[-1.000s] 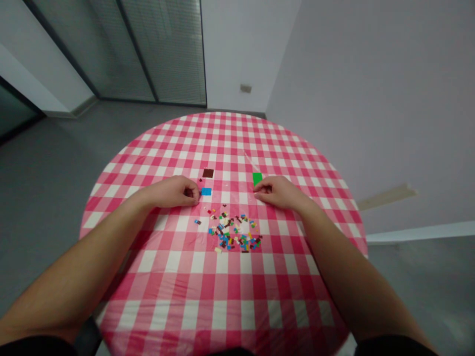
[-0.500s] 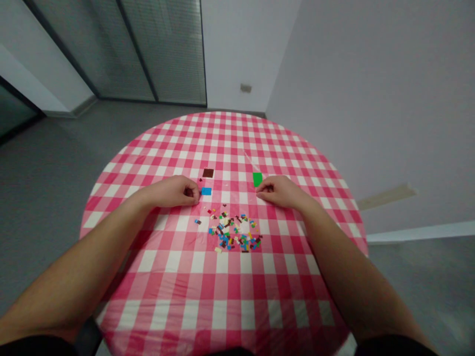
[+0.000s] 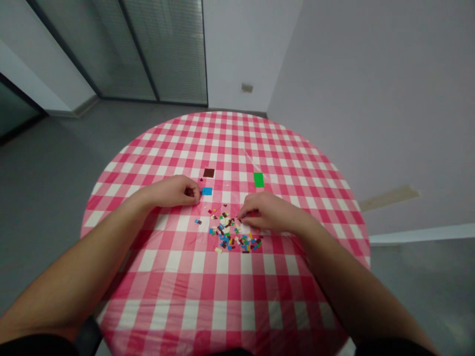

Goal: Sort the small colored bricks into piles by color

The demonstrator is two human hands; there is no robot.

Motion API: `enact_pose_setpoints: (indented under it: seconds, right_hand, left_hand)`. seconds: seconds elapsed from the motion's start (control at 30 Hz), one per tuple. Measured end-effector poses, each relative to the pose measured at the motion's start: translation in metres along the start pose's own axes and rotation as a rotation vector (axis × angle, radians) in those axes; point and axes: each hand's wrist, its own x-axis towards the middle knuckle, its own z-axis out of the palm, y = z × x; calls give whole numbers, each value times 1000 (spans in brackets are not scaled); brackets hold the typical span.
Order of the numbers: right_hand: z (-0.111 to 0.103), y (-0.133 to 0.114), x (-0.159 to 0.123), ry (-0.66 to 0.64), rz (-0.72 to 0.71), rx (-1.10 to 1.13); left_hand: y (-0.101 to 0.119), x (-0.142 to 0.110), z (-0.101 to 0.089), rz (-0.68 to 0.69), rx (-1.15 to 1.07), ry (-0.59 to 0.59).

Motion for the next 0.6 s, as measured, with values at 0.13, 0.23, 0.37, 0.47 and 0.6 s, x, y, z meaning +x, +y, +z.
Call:
enact_pose_setpoints:
  seconds: [0.13,0.23,0.37,0.47,0.6]
  right_hand:
    - [8,-12,4,-74,3,-25]
    - [10,-12,6,-93,26,-27]
    - [11,-12,7,-97,26,1]
    - [14,-12,6,-104,10,9]
    - [15,-13,6,-79,25,-23]
  left_hand:
    - [0,0,0,2,-1,0]
    - [1,0,0,-3,-10,-2]
    - [1,-1,0,-1,-15,-5]
    - [0,0,0,7,-8,0]
    - [0,0,0,22,-11,-2]
